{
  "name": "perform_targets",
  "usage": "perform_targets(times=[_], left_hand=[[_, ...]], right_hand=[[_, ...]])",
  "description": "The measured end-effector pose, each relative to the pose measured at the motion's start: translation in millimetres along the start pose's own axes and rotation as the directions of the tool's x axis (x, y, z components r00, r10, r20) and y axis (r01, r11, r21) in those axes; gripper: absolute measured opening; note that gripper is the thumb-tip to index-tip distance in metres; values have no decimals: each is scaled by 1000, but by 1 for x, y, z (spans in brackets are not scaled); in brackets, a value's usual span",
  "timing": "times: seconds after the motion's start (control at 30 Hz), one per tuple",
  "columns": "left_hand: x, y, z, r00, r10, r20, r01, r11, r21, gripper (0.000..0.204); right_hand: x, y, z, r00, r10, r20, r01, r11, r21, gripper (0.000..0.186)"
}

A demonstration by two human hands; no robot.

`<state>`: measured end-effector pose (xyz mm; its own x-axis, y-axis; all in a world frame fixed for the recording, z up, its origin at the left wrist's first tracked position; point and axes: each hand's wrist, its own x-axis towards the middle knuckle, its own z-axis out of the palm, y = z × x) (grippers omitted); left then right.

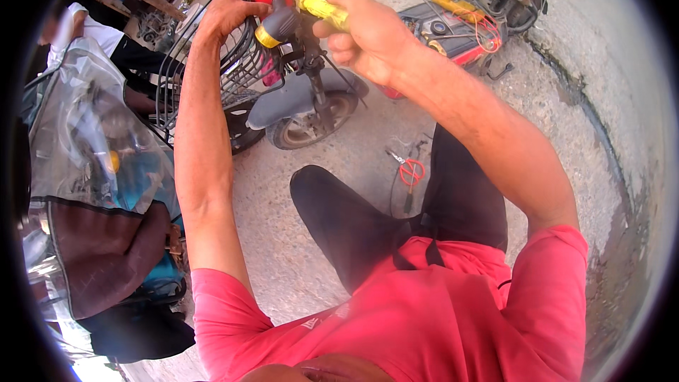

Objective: The person repairs a small electric bicycle, applying a yellow substance to a wire and using a screwdriver to reattach a plastic housing part near the handlebars.

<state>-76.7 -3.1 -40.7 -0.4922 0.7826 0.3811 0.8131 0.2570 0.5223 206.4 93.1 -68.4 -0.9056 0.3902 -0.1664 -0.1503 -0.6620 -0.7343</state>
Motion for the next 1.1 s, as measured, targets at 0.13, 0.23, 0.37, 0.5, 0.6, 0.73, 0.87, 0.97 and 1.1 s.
perform_targets(times=[0.13,0.23,0.37,0.5,0.6,0.73,0.87,0.97,1.1], left_hand=[[-2,2,-1,1000,-16,3,16,1000,7,102],[-3,6,-3,999,-44,14,44,999,-13,102],[-1,8,-2,1000,-7,-4,7,999,35,102],[-6,16,0,997,-83,7,83,988,-129,92],[-19,44,-14,984,-176,21,177,973,-148,88],[-12,45,-8,981,-194,27,196,978,-71,91],[-18,42,-17,986,-165,20,166,979,-122,94],[-13,40,-9,982,-176,63,185,957,-222,95],[-16,40,-3,988,-150,19,150,960,-235,93]], right_hand=[[-1,-8,-5,985,-160,59,167,836,-522,43],[-9,-13,1,851,-485,201,321,176,-931,56],[-8,-8,-8,677,-522,519,335,-409,-849,57],[1,0,-12,654,-490,576,405,-416,-814,48],[7,1,-4,903,-391,177,386,559,-734,38],[4,-2,-7,998,-67,-1,67,993,-99,28],[-1,-4,0,974,-216,-72,146,836,-529,46],[-6,-15,-4,852,-500,156,225,79,-971,56],[-2,-6,-18,678,-516,524,236,-522,-819,46]])
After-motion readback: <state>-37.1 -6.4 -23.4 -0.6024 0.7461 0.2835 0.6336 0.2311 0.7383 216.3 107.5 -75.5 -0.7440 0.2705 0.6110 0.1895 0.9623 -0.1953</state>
